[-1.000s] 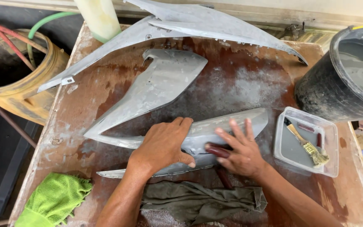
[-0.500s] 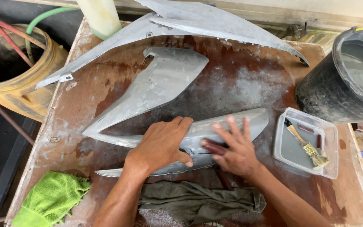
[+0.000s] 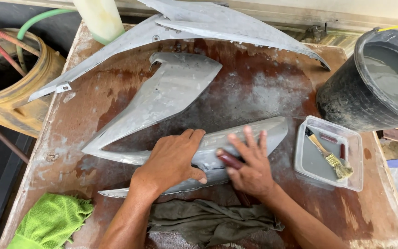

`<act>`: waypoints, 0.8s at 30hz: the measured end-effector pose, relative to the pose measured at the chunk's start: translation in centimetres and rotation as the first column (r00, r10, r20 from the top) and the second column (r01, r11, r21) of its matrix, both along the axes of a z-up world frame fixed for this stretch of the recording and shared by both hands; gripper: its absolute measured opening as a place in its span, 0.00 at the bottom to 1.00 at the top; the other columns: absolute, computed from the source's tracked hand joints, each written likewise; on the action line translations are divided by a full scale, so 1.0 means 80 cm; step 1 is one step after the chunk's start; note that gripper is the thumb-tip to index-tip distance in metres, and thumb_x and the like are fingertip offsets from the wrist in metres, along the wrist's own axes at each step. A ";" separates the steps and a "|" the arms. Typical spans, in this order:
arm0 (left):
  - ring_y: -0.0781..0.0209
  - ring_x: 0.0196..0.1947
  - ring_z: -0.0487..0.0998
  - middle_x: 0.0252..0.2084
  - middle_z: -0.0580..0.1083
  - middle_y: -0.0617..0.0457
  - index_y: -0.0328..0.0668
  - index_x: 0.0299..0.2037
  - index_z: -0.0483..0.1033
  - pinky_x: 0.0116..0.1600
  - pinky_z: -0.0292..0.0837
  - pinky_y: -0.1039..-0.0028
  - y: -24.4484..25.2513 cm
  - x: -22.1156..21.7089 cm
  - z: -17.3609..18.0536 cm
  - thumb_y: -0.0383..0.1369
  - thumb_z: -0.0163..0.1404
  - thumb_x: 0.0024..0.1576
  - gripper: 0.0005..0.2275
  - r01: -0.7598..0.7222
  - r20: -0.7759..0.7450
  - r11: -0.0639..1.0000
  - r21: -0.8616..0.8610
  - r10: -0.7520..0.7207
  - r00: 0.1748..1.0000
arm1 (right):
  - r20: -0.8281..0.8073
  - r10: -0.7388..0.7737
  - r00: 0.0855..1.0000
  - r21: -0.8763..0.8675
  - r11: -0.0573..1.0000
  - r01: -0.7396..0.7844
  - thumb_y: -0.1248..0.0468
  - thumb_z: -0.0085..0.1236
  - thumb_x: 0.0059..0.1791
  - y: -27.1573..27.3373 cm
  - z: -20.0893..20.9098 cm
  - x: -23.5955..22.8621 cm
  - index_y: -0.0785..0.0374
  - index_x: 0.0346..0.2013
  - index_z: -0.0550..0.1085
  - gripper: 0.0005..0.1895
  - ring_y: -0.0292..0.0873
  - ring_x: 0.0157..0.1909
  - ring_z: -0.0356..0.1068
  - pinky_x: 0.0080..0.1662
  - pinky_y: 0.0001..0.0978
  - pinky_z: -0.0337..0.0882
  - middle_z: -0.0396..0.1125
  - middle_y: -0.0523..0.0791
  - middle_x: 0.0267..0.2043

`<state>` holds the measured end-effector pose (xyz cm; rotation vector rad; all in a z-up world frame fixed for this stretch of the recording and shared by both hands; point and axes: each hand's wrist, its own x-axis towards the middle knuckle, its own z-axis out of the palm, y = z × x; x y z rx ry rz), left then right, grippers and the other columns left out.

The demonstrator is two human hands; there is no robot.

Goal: The person sands a grey plastic motorcycle part on a wooden table using a red sanding block. They hold the part with their left hand and rub the sanding block over the surface with their right hand, focusing on the edges and flat areas.

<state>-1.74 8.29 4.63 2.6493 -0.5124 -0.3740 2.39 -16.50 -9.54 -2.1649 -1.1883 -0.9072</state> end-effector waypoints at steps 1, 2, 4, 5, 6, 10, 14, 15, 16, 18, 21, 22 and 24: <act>0.34 0.42 0.81 0.46 0.75 0.38 0.30 0.63 0.64 0.45 0.77 0.50 0.000 0.000 -0.001 0.44 0.72 0.40 0.43 -0.002 -0.001 1.000 -0.003 0.002 1.000 | -0.001 0.002 1.000 -0.003 1.000 -0.002 0.47 0.39 0.58 -0.006 0.005 -0.005 0.40 0.58 0.76 0.20 0.59 0.79 0.44 0.74 0.64 0.31 0.59 0.46 0.73; 0.35 0.42 0.81 0.46 0.75 0.38 0.30 0.63 0.64 0.45 0.77 0.50 0.000 0.000 -0.003 0.44 0.72 0.39 0.43 -0.008 0.002 1.000 -0.003 0.008 1.000 | -0.024 -0.047 0.999 0.016 0.999 0.048 0.48 0.39 0.58 -0.011 0.011 -0.011 0.42 0.60 0.76 0.20 0.61 0.79 0.43 0.74 0.64 0.31 0.59 0.48 0.73; 0.35 0.42 0.81 0.46 0.75 0.38 0.30 0.63 0.64 0.45 0.77 0.50 0.000 -0.002 -0.006 0.44 0.72 0.39 0.43 -0.009 0.003 1.000 -0.005 0.009 1.000 | -0.048 -0.101 0.994 0.031 0.994 0.102 0.49 0.39 0.58 -0.015 0.007 -0.016 0.45 0.61 0.75 0.21 0.62 0.79 0.43 0.75 0.63 0.32 0.58 0.50 0.74; 0.36 0.41 0.81 0.45 0.75 0.39 0.30 0.63 0.64 0.44 0.77 0.51 0.000 -0.001 -0.007 0.44 0.72 0.39 0.43 -0.012 0.014 1.000 -0.001 0.012 1.000 | -0.040 -0.087 0.995 0.043 0.995 0.089 0.48 0.40 0.58 -0.012 -0.002 -0.013 0.45 0.59 0.76 0.21 0.63 0.79 0.43 0.74 0.65 0.31 0.59 0.50 0.73; 0.37 0.41 0.81 0.44 0.75 0.40 0.30 0.63 0.65 0.44 0.77 0.52 -0.001 -0.001 -0.007 0.44 0.72 0.39 0.43 -0.015 0.024 1.000 0.003 0.015 1.000 | -0.033 -0.073 0.997 0.054 0.996 0.075 0.47 0.40 0.58 -0.010 -0.010 -0.010 0.46 0.57 0.77 0.21 0.64 0.79 0.44 0.73 0.66 0.30 0.59 0.50 0.73; 0.37 0.41 0.81 0.44 0.75 0.40 0.31 0.63 0.65 0.43 0.77 0.50 -0.001 -0.004 0.001 0.42 0.72 0.40 0.42 -0.013 0.034 1.000 0.009 0.012 0.999 | -0.021 -0.043 0.999 0.019 0.999 0.044 0.46 0.42 0.58 0.044 0.017 -0.029 0.43 0.58 0.77 0.20 0.60 0.79 0.42 0.73 0.67 0.28 0.61 0.45 0.72; 0.36 0.42 0.81 0.44 0.75 0.40 0.32 0.64 0.64 0.45 0.77 0.49 0.001 0.000 0.001 0.43 0.71 0.40 0.43 -0.025 0.003 1.000 -0.015 0.025 1.000 | -0.059 -0.073 0.996 0.019 0.997 0.074 0.47 0.43 0.57 0.031 0.015 -0.024 0.43 0.53 0.79 0.18 0.60 0.79 0.43 0.73 0.65 0.29 0.60 0.45 0.72; 0.37 0.41 0.81 0.44 0.75 0.41 0.32 0.64 0.64 0.45 0.77 0.51 0.003 0.001 -0.002 0.43 0.71 0.40 0.42 -0.029 0.002 0.999 -0.014 0.029 1.000 | -0.080 -0.075 0.994 0.041 0.996 0.078 0.46 0.39 0.58 0.018 -0.002 -0.016 0.44 0.53 0.80 0.21 0.59 0.80 0.41 0.74 0.63 0.27 0.61 0.46 0.72; 0.37 0.41 0.81 0.44 0.75 0.41 0.32 0.64 0.64 0.45 0.77 0.51 0.002 0.000 -0.003 0.43 0.71 0.40 0.42 -0.030 0.001 0.999 -0.016 0.030 1.000 | -0.080 -0.074 0.994 0.039 0.996 0.077 0.46 0.39 0.58 0.011 0.006 -0.022 0.44 0.53 0.80 0.21 0.59 0.80 0.41 0.74 0.63 0.27 0.61 0.46 0.72; 0.37 0.41 0.81 0.43 0.75 0.41 0.33 0.63 0.65 0.44 0.77 0.52 0.000 -0.002 -0.005 0.45 0.71 0.39 0.43 -0.022 0.012 1.000 -0.008 0.022 1.000 | -0.104 -0.192 0.976 0.030 0.980 0.196 0.49 0.38 0.58 -0.004 0.024 -0.033 0.48 0.61 0.75 0.22 0.63 0.79 0.42 0.75 0.61 0.32 0.57 0.49 0.75; 0.38 0.40 0.81 0.43 0.75 0.41 0.33 0.63 0.65 0.44 0.77 0.52 0.001 0.000 -0.008 0.45 0.71 0.39 0.43 -0.024 0.022 1.000 -0.004 0.024 0.999 | -0.131 -0.192 0.973 0.067 0.977 0.202 0.49 0.38 0.59 0.005 0.005 -0.032 0.50 0.60 0.75 0.23 0.61 0.79 0.41 0.74 0.60 0.31 0.57 0.49 0.74; 0.38 0.40 0.81 0.43 0.75 0.41 0.33 0.63 0.65 0.44 0.77 0.52 0.000 -0.001 -0.005 0.45 0.71 0.39 0.43 -0.020 0.022 1.000 -0.002 0.020 1.000 | -0.131 -0.196 0.972 0.069 0.976 0.206 0.49 0.38 0.59 0.019 0.008 -0.033 0.50 0.60 0.75 0.23 0.61 0.79 0.41 0.74 0.60 0.31 0.57 0.49 0.74; 0.37 0.40 0.81 0.43 0.75 0.41 0.33 0.62 0.65 0.44 0.77 0.51 0.000 -0.004 0.000 0.41 0.71 0.41 0.40 -0.032 0.014 0.999 -0.006 0.032 0.999 | -0.129 -0.095 0.987 0.061 0.993 0.103 0.47 0.41 0.58 0.048 0.014 -0.036 0.46 0.55 0.78 0.21 0.59 0.80 0.39 0.74 0.62 0.25 0.60 0.46 0.73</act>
